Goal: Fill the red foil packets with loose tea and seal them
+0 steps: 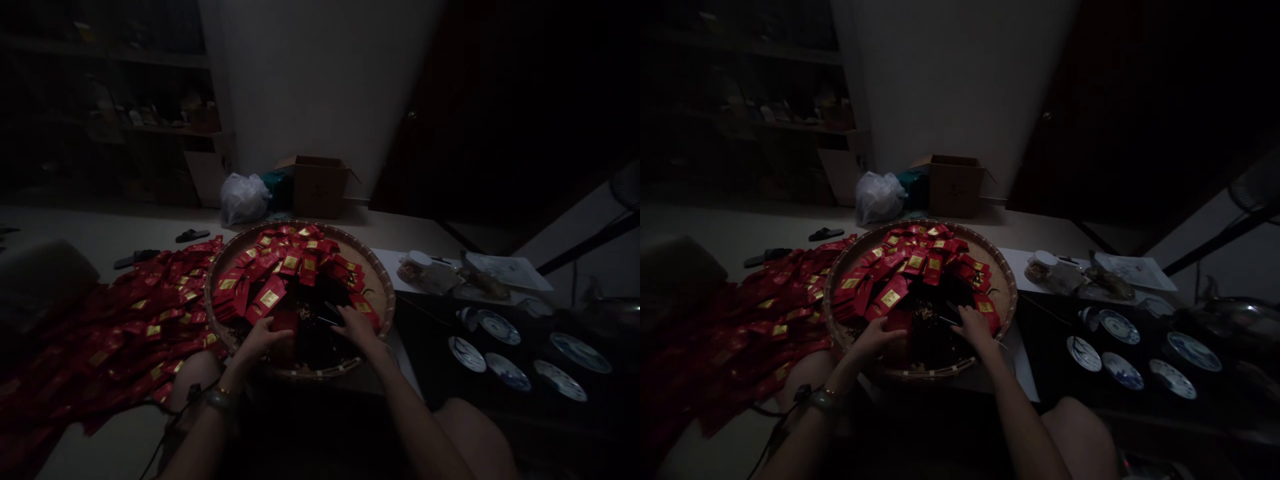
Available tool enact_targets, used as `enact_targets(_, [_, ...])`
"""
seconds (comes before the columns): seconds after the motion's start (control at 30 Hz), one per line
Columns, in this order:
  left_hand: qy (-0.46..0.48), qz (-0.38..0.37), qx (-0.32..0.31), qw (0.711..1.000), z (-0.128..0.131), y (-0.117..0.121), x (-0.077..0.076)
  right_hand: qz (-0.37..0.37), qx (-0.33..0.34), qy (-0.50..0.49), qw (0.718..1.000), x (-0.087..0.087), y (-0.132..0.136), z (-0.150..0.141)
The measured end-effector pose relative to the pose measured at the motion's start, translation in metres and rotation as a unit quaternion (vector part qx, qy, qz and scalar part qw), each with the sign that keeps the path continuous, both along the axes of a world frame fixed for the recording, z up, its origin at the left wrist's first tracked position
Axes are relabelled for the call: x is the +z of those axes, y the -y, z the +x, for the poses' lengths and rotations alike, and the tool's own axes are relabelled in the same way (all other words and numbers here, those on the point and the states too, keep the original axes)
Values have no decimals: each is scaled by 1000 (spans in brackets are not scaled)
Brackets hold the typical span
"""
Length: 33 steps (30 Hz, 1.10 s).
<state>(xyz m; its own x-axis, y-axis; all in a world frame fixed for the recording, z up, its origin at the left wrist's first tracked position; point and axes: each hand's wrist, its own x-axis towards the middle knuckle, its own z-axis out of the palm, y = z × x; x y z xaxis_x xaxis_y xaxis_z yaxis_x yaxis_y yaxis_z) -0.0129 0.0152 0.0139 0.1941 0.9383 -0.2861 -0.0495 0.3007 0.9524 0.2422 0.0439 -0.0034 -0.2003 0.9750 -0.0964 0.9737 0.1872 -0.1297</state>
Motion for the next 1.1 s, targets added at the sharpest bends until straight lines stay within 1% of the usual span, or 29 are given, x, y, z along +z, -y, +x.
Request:
enact_targets(0.13, [-1, 2, 0, 1000, 1, 1, 2, -18, 5, 31, 999, 2, 2, 4])
enact_targets(0.2, [-5, 1, 0, 1000, 1, 1, 3, -20, 3, 8, 1000, 7, 1, 8])
enact_targets(0.27, [-7, 0, -1, 1000, 1, 1, 3, -7, -1, -76, 997, 17, 0, 10])
enact_targets(0.33, [-11, 3, -8, 1000, 2, 1, 4, 0, 17, -202, 979, 30, 1, 6])
enact_targets(0.4, [-20, 11, -21, 1000, 2, 1, 4, -21, 64, -305, 950, 44, 5, -6])
enact_targets(0.47, [-24, 25, -34, 999, 2, 2, 3, -56, 124, -343, 929, 57, 10, -24])
enact_targets(0.53, [-30, 32, -40, 998, 1, 2, 2, -69, 164, -337, 924, 65, 15, -42])
enact_targets(0.57, [-34, 30, -42, 998, 1, 2, 1, -68, 171, -329, 926, 68, 17, -50])
enact_targets(0.63, [-38, 25, -50, 998, 1, 2, 0, -60, 160, -311, 935, 70, 20, -60])
enact_targets(0.7, [-32, 31, -58, 997, 1, 1, -2, -50, 141, -298, 943, 70, 22, -64])
enact_targets(0.9, [-28, 55, -58, 996, 1, -1, -6, -44, 130, -289, 948, 71, 24, -63])
enact_targets(1.1, [-43, 22, -66, 997, 3, 3, 0, -36, 152, -281, 947, 72, 21, -53])
